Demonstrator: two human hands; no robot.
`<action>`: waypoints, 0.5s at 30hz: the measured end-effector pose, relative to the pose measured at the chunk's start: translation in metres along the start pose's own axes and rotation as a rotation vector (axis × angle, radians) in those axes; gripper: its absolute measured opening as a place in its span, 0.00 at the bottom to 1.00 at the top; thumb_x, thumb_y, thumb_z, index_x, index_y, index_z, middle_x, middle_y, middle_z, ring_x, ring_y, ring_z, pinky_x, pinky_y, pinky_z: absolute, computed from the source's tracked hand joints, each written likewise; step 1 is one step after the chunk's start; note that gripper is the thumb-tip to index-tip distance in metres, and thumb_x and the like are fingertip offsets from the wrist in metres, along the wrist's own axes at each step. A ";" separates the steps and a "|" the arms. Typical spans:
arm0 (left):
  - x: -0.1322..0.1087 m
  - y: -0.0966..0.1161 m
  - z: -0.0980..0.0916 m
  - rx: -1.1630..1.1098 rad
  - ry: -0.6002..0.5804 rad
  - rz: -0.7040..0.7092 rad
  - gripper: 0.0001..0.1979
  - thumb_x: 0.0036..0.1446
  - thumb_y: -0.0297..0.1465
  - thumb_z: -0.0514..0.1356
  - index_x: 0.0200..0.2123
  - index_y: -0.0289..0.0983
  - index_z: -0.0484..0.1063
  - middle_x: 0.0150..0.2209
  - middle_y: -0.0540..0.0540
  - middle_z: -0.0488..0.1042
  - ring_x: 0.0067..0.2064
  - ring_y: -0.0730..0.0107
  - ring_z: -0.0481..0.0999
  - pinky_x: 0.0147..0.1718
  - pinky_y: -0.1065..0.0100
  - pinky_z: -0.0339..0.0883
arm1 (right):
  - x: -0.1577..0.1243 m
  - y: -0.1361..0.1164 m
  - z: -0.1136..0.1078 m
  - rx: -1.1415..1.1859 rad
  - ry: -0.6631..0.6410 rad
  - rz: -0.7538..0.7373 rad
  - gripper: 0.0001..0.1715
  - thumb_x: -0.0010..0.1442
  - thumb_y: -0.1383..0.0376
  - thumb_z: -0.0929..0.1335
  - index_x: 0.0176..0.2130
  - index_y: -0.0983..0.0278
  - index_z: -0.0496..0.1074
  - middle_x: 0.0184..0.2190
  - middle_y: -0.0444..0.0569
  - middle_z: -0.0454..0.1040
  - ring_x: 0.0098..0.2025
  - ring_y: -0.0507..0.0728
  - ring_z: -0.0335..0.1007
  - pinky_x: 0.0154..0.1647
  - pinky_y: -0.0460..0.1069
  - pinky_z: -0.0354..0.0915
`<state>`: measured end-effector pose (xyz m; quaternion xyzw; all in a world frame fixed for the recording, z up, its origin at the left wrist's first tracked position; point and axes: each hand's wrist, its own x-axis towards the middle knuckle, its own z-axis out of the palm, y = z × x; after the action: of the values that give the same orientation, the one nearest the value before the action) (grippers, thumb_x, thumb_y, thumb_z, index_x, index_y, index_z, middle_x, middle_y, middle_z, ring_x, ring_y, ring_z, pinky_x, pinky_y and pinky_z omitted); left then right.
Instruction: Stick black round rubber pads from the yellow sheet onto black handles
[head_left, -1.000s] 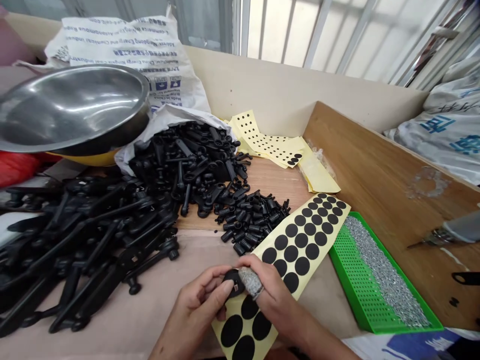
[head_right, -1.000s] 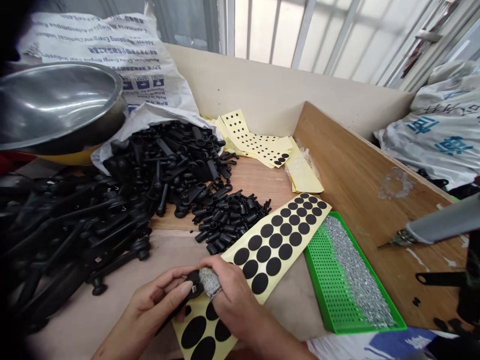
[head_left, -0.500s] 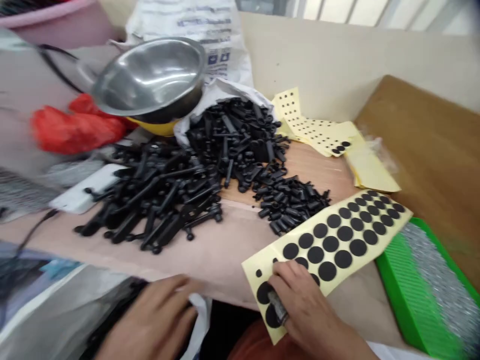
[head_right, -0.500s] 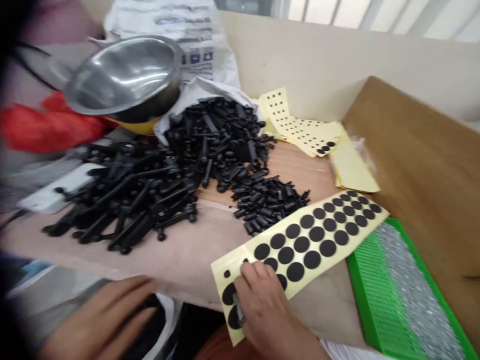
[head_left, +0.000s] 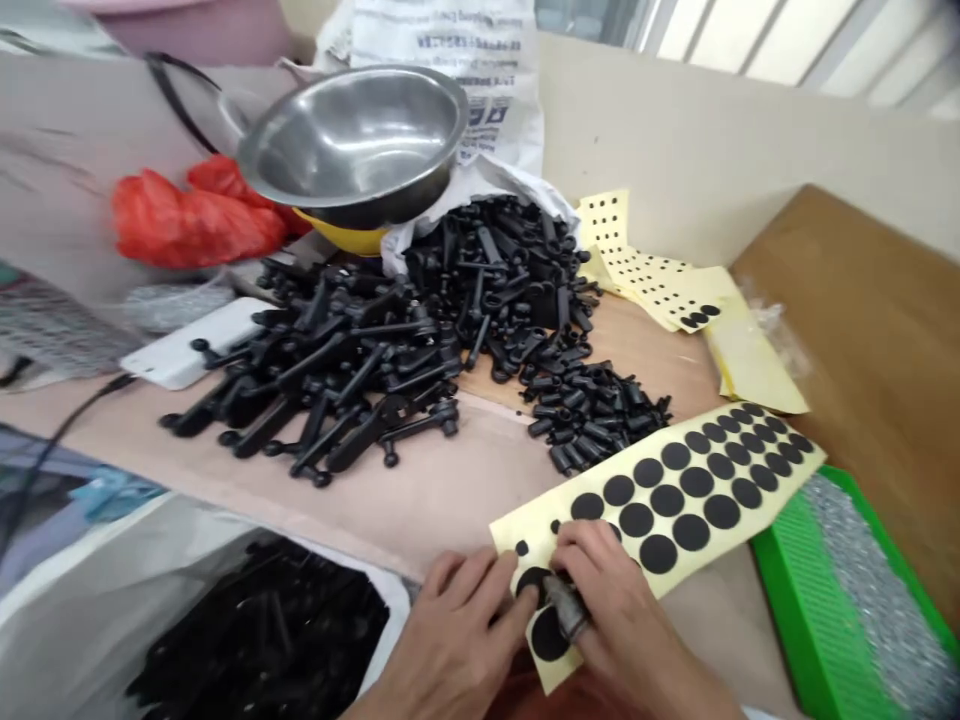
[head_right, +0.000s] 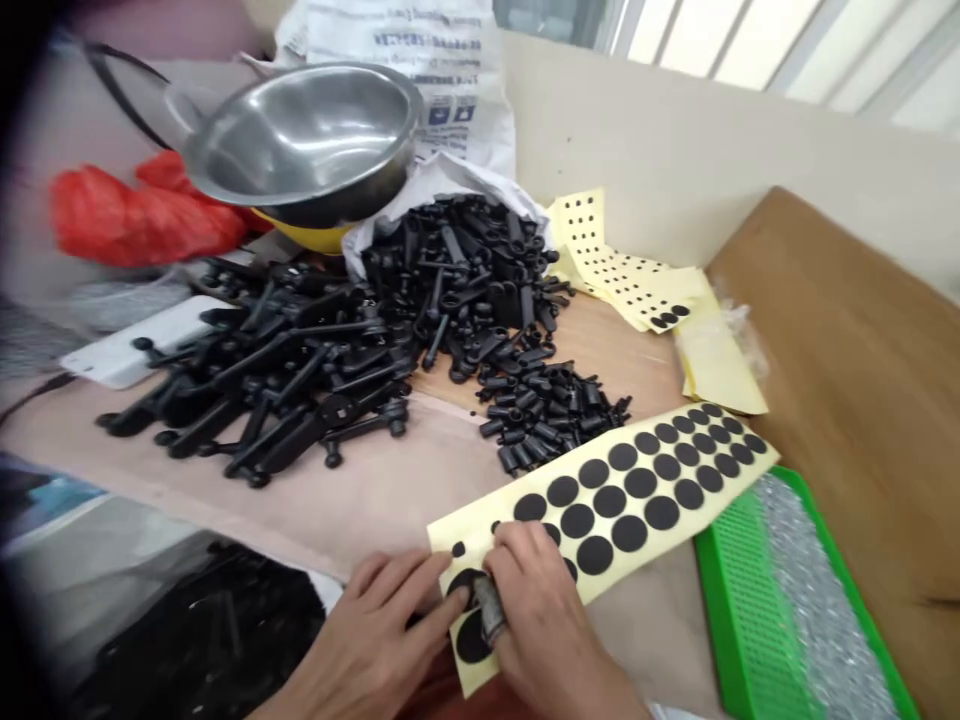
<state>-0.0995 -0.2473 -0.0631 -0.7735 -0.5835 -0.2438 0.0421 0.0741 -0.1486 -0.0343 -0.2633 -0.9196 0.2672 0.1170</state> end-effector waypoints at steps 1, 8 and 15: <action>0.001 -0.001 0.002 0.006 0.014 0.010 0.13 0.64 0.34 0.49 0.44 0.41 0.72 0.46 0.44 0.72 0.46 0.60 0.66 0.44 0.58 0.52 | 0.001 0.000 0.001 -0.030 -0.017 0.023 0.22 0.42 0.81 0.60 0.38 0.64 0.62 0.41 0.54 0.63 0.41 0.61 0.57 0.41 0.57 0.59; 0.002 0.001 0.013 0.055 0.067 0.040 0.17 0.65 0.36 0.46 0.40 0.41 0.73 0.44 0.44 0.74 0.44 0.59 0.67 0.42 0.58 0.53 | 0.004 -0.009 -0.001 0.043 -0.046 0.098 0.22 0.33 0.81 0.59 0.30 0.63 0.57 0.34 0.47 0.63 0.38 0.57 0.58 0.39 0.54 0.57; 0.006 -0.017 0.004 0.012 0.187 0.097 0.19 0.66 0.34 0.44 0.32 0.44 0.73 0.37 0.48 0.76 0.39 0.66 0.69 0.39 0.67 0.59 | 0.003 0.005 0.011 0.095 0.035 -0.118 0.14 0.47 0.76 0.64 0.31 0.61 0.57 0.31 0.42 0.69 0.36 0.54 0.63 0.40 0.51 0.56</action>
<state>-0.1126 -0.2353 -0.0681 -0.7745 -0.5403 -0.3092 0.1128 0.0697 -0.1480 -0.0458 -0.2075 -0.9176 0.2985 0.1607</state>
